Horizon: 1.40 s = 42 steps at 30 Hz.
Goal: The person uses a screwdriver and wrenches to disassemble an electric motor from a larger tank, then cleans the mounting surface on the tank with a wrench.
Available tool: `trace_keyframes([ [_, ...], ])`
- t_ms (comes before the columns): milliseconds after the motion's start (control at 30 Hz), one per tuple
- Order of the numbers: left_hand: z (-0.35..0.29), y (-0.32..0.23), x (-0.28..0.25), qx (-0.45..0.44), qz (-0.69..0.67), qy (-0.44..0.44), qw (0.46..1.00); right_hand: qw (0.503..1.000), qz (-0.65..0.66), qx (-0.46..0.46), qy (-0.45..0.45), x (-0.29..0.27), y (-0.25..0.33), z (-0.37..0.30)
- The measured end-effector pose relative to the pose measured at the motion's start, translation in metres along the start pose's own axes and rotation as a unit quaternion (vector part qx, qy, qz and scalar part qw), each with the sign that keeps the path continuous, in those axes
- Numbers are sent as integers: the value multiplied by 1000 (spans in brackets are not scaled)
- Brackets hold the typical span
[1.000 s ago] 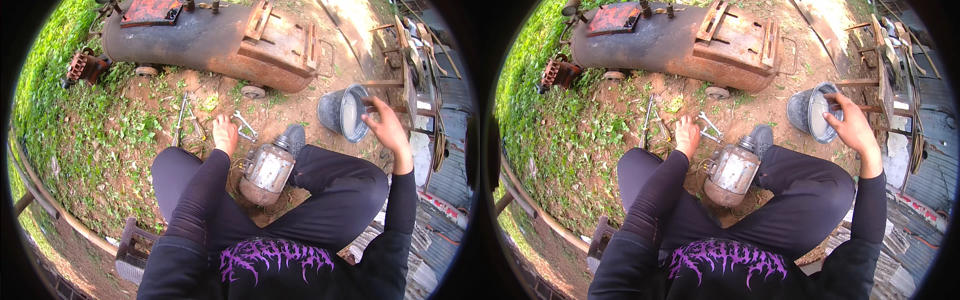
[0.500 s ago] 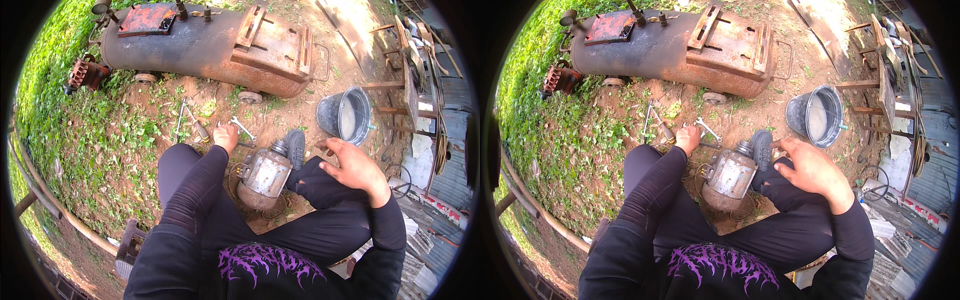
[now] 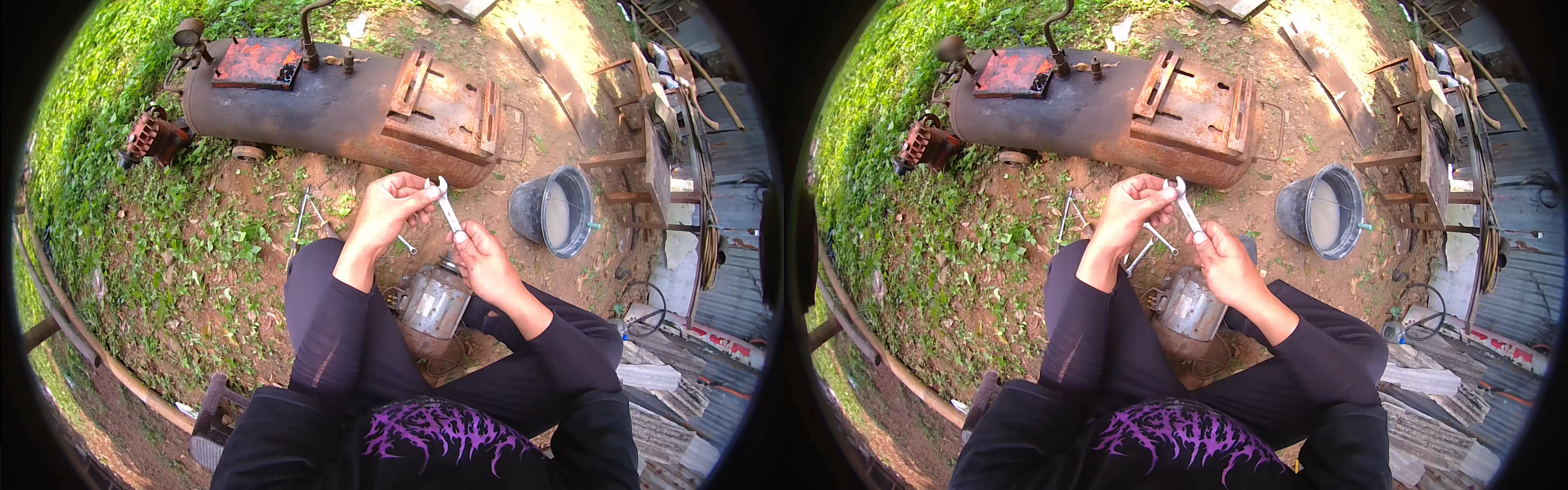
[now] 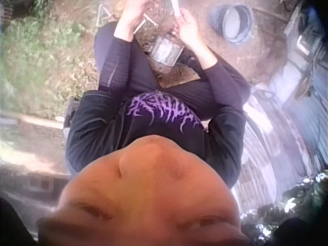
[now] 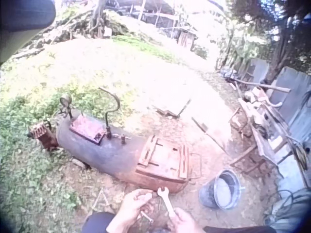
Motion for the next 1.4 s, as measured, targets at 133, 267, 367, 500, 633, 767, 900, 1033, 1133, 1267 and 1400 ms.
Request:
trace_keyframes([
  [133, 0, 51, -31, -98, -16, -140, 985, 957, 271, 62, -79, -1, 9, 45],
  [267, 4, 70, -41, -153, 168, -106, 968, 919, 367, 8, -144, -2, 12, 83],
  [367, 1, 75, -50, -147, 209, -99, 962, 885, 420, -15, -201, 19, 12, 91],
  [500, -8, 75, -63, -163, 260, -106, 946, 876, 429, -22, -220, 21, 12, 93],
  [633, -11, 72, -65, -195, 296, -100, 930, 893, 399, -19, -207, 18, 11, 92],
  [767, -13, 74, -64, -200, 303, -92, 927, 897, 401, -23, -185, 16, 9, 94],
  [900, -16, 76, -67, -198, 314, -92, 924, 884, 421, -40, -199, 15, 13, 105],
  [1033, -16, 80, -70, -204, 329, -87, 918, 859, 468, -56, -202, 15, 16, 113],
  [1133, -14, 88, -78, -209, 348, -89, 910, 831, 514, -44, -206, 32, 23, 129],
  [1267, -10, 93, -76, -197, 373, -92, 902, 825, 518, -51, -218, 31, 27, 129],
  [1400, -12, 90, -75, -206, 367, -80, 904, 851, 480, -21, -213, 23, 21, 120],
])
Point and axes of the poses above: each hand's wrist, its own z-axis towards the middle knuckle, its own x-axis out of the palm, y = z × x, the point moved 2 cm from there along z, towards the middle knuckle, and after that the axes turned 5 degrees about y, right-handed, at the moved point
